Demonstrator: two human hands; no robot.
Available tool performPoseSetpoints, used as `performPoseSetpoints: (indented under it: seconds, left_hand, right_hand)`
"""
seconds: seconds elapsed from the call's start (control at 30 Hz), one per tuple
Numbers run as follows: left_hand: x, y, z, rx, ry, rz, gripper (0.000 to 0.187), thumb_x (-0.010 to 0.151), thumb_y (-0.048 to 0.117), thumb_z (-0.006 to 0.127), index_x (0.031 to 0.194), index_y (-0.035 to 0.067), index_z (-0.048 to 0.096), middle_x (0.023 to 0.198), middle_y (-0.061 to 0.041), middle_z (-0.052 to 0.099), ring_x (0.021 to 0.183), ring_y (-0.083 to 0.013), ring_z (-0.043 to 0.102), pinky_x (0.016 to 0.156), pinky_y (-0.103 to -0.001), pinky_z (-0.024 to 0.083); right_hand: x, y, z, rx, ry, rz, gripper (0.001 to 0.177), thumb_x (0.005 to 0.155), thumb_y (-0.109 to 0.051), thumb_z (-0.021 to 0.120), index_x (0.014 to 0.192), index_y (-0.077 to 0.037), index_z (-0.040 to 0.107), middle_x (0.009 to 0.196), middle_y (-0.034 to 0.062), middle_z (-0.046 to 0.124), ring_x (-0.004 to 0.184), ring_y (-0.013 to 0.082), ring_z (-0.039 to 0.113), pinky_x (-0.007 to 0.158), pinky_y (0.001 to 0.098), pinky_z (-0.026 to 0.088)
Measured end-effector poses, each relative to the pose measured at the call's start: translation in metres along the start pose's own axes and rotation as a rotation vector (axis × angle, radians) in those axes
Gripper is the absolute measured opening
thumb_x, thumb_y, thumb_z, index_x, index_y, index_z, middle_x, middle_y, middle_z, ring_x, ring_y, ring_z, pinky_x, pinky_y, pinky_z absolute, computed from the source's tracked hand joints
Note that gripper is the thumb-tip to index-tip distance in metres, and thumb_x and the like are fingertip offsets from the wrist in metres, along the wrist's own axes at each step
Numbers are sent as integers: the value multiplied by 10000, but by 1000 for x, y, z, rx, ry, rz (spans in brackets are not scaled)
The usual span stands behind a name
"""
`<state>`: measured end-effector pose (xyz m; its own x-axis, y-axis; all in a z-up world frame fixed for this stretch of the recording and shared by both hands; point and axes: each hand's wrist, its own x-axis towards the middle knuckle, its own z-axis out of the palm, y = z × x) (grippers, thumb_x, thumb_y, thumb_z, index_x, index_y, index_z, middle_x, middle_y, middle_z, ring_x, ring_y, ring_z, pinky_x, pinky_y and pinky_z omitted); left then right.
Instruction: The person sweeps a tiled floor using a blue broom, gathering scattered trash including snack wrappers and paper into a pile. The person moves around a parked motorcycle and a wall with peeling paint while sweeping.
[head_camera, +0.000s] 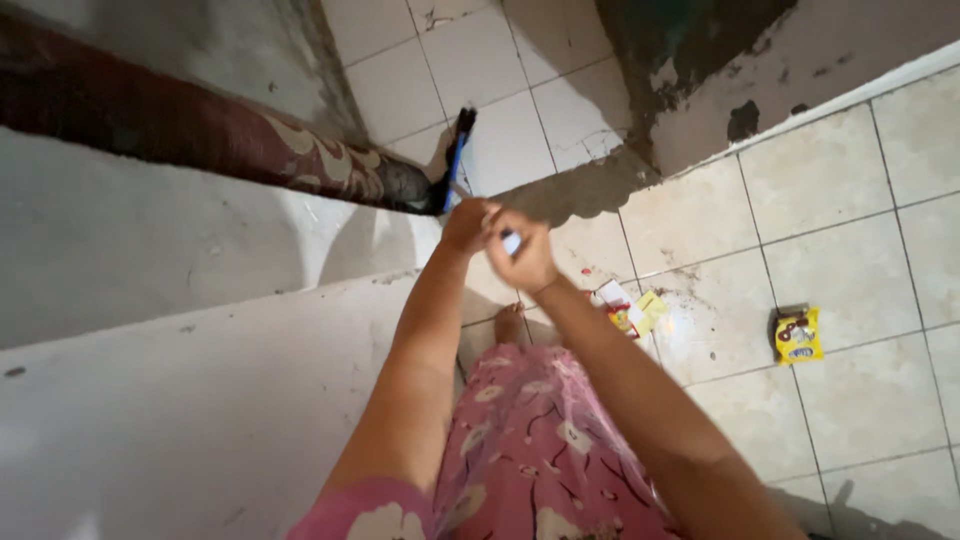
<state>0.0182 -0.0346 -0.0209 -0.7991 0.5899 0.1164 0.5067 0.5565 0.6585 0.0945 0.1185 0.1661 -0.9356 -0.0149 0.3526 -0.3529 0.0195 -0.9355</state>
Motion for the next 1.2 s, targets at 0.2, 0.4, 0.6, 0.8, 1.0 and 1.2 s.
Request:
performPoseSetpoints:
  seconds: [0.2,0.4,0.6,0.8,1.0,1.2]
  left_hand:
    - [77,54,-10,-177,-65,-17,292,822,302,652,861,15,685,808,-193,723,769,-366,711,692,-435,560]
    - [88,106,-39,-370,-117,-313,256,824,266,661,799,11,654,820,-213,716,798,-427,676,661,-489,548]
    - [23,104,-9,-56,89,-67,261,850,277,616,909,44,718,852,-209,714,809,-442,673,647,-508,539]
    - [37,87,66,27,-28,-91,171,806,263,640,815,133,750,813,-156,732,790,-395,704,707,-503,555]
    - [85,136,106,-228,7,-113,124,797,213,672,793,105,731,805,-161,729,808,-375,721,677,-469,551]
    - [126,177,53,-192,-112,40,135,786,232,679,823,123,750,843,-155,745,830,-376,721,718,-464,573]
  right_hand:
    - [57,-47,-42,-229,79,27,217,944,-113,669,781,3,585,736,91,632,685,127,589,663,293,491]
    - [65,-78,-59,-139,77,95,221,951,-115,636,769,-18,555,716,50,646,682,120,609,663,276,494]
    - [11,-21,-64,-107,72,171,187,907,-95,616,749,-21,546,728,60,650,713,137,604,700,292,496]
    - [-2,-14,-105,-3,236,310,197,891,-128,567,716,-40,554,711,67,688,634,134,667,619,276,565]
    - [22,-76,-135,-233,217,272,213,914,-24,551,702,-24,528,704,76,642,633,125,617,594,277,488]
    - [21,-105,-158,-89,383,146,245,981,-6,551,741,-22,507,715,79,647,655,129,621,645,282,505]
